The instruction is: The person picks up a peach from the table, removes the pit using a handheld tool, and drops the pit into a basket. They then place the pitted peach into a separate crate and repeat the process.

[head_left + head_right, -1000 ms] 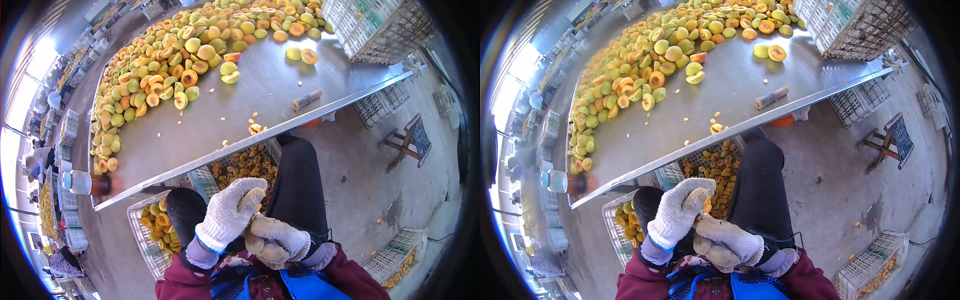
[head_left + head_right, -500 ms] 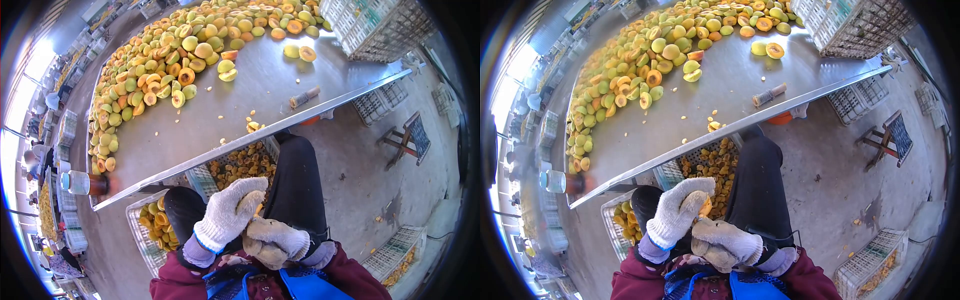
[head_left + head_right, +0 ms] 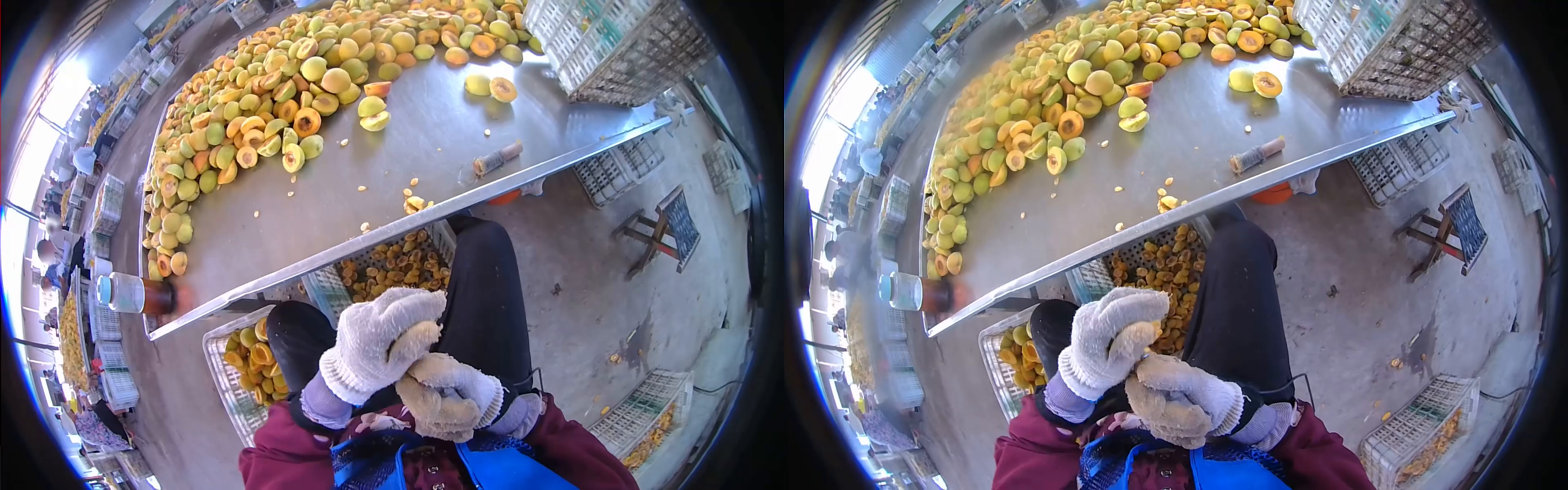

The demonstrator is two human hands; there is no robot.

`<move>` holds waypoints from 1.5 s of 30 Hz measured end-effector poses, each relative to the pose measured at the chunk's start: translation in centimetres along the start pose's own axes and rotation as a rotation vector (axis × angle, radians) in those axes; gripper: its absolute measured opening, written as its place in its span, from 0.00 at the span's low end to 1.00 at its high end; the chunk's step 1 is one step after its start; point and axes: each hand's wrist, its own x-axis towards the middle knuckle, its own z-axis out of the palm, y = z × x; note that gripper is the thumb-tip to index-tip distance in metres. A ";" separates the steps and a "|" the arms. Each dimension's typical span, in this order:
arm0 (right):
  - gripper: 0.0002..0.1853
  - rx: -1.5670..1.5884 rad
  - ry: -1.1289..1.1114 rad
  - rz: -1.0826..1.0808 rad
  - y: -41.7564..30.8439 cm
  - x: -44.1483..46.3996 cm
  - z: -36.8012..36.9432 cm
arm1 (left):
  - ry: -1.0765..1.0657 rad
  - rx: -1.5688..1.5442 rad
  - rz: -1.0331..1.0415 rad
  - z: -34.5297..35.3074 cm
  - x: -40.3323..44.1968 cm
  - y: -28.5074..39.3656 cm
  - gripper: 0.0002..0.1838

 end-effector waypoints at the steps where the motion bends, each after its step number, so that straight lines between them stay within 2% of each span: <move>1: 0.19 0.041 -0.086 0.008 0.4 0.2 -0.6 | -0.019 0.083 0.204 -0.3 0.3 -0.6 0.20; 2: 0.18 0.083 -0.173 0.018 0.7 0.4 -1.0 | -0.039 0.166 0.407 -0.5 0.4 -1.1 0.20; 4: 0.18 0.066 -0.253 0.058 0.3 0.5 -0.9 | -0.005 0.056 0.414 0.4 -0.5 -1.3 0.23; 6: 0.17 0.044 -0.320 0.092 0.0 0.5 -1.0 | 0.114 -0.531 -0.071 2.1 -1.8 -0.6 0.29; 7: 0.17 0.010 -0.301 0.104 0.0 0.4 -1.1 | 0.132 -0.601 -0.162 2.4 -1.8 0.2 0.33; 8: 0.17 -0.026 -0.284 0.118 -0.1 0.4 -1.2 | 0.135 -0.608 -0.161 2.5 -1.9 0.3 0.33; 9: 0.17 -0.029 -0.282 0.124 0.1 0.3 -1.2 | 0.138 -0.729 -0.248 2.4 -2.0 0.4 0.31; 10: 0.19 -0.195 -0.217 0.049 0.6 0.2 -1.3 | 0.142 -0.847 -0.335 2.3 -2.1 0.4 0.29; 11: 0.20 -0.362 -0.155 -0.024 0.8 0.1 -1.3 | 0.114 -1.483 -0.400 3.4 -1.8 -1.8 0.32; 12: 0.20 -0.367 -0.162 -0.014 0.3 0.1 -1.1 | 0.202 -1.471 -0.541 3.1 -1.3 -1.7 0.31; 14: 0.18 -0.187 -0.343 -0.009 -1.2 -0.1 0.1 | 0.365 -1.000 -0.586 2.5 -1.2 0.1 0.33; 15: 0.22 -0.318 -0.147 -0.059 -1.4 -0.4 0.7 | 0.400 -0.889 -0.482 1.9 -1.7 -0.7 0.33; 16: 0.22 -0.328 -0.160 -0.040 -1.4 -0.3 0.4 | 0.439 -0.777 -0.381 0.9 -2.5 -1.7 0.34; 18: 0.18 -0.511 0.075 -0.014 -1.1 -0.1 -0.5 | 0.570 -0.594 -0.271 -1.7 -4.5 -2.6 0.34; 19: 0.13 -0.505 0.052 0.098 -1.6 -0.4 -0.6 | 0.671 -0.559 -0.208 -3.1 -5.8 -3.0 0.33; 20: 0.13 -0.511 0.048 0.095 -1.4 0.0 -0.4 | 0.792 -0.502 -0.137 -4.7 -7.4 -3.5 0.23; 21: 0.13 -0.628 0.102 0.057 -1.1 0.5 -0.3 | 0.926 -0.405 -0.150 -6.7 -9.2 -4.5 0.18; 22: 0.14 -0.743 0.160 0.013 -1.0 0.9 -0.4 | 0.948 0.383 -0.270 -8.9 -10.8 -4.3 0.14; 23: 0.14 -0.765 0.135 0.102 -1.4 1.1 -1.0 | 0.852 0.647 -0.365 -10.6 -11.9 -4.2 0.11; 24: 0.14 -0.773 0.142 0.084 -2.0 1.1 0.0 | 0.620 1.054 -0.296 -13.0 -14.2 -5.9 0.11; 26: 0.14 -0.882 0.216 0.233 -3.7 1.7 3.0 | 0.608 1.070 -0.282 -13.7 -15.2 -7.1 0.14; 28: 0.15 -1.140 0.241 0.153 -4.8 2.6 2.9 | 0.711 0.734 -0.344 -13.8 -14.7 -6.3 0.14; 30: 0.13 -1.217 0.380 0.059 -6.2 3.3 4.5 | 0.681 0.745 -0.326 -13.7 -12.8 -6.3 0.15; 32: 0.13 -1.215 0.457 -0.108 -7.6 4.2 4.4 | 0.654 0.371 -0.309 -13.8 -10.2 -6.7 0.16; 33: 0.16 -1.210 0.484 -0.102 -8.7 4.8 4.0 | 0.634 0.368 -0.258 -13.3 -8.3 -5.6 0.17; 34: 0.20 -1.205 0.507 -0.094 -9.8 5.3 3.5 | 0.640 0.369 -0.242 -13.5 -6.6 -5.3 0.17; 35: 0.20 -1.122 0.474 -0.206 -10.6 5.9 2.7 | 0.518 0.572 -0.134 -13.9 -4.9 -5.2 0.17; 36: 0.18 -1.149 0.533 -0.277 -11.5 6.5 2.6 | 0.392 0.775 -0.030 -14.3 -3.3 -4.9 0.17; 37: 0.18 -1.214 0.576 -0.313 -12.6 7.3 2.2 | 0.405 0.785 -0.024 -14.4 -1.4 -4.2 0.17; 39: 0.19 -1.287 0.605 -0.350 -15.0 9.6 0.0 | 0.166 0.895 -0.054 -14.3 2.3 -2.8 0.19; 41: 0.19 -1.685 0.912 -0.774 -16.5 12.3 -3.6 | 0.139 0.927 -0.027 -14.7 5.7 -4.2 0.20; 44: 0.21 -1.511 0.976 -0.715 -17.9 13.0 -2.6 | 0.113 1.000 0.050 -16.2 11.3 -8.1 0.22; 45: 0.22 -1.334 0.908 -0.639 -18.2 13.2 -2.8 | 0.118 1.042 0.097 -16.8 13.2 -9.4 0.23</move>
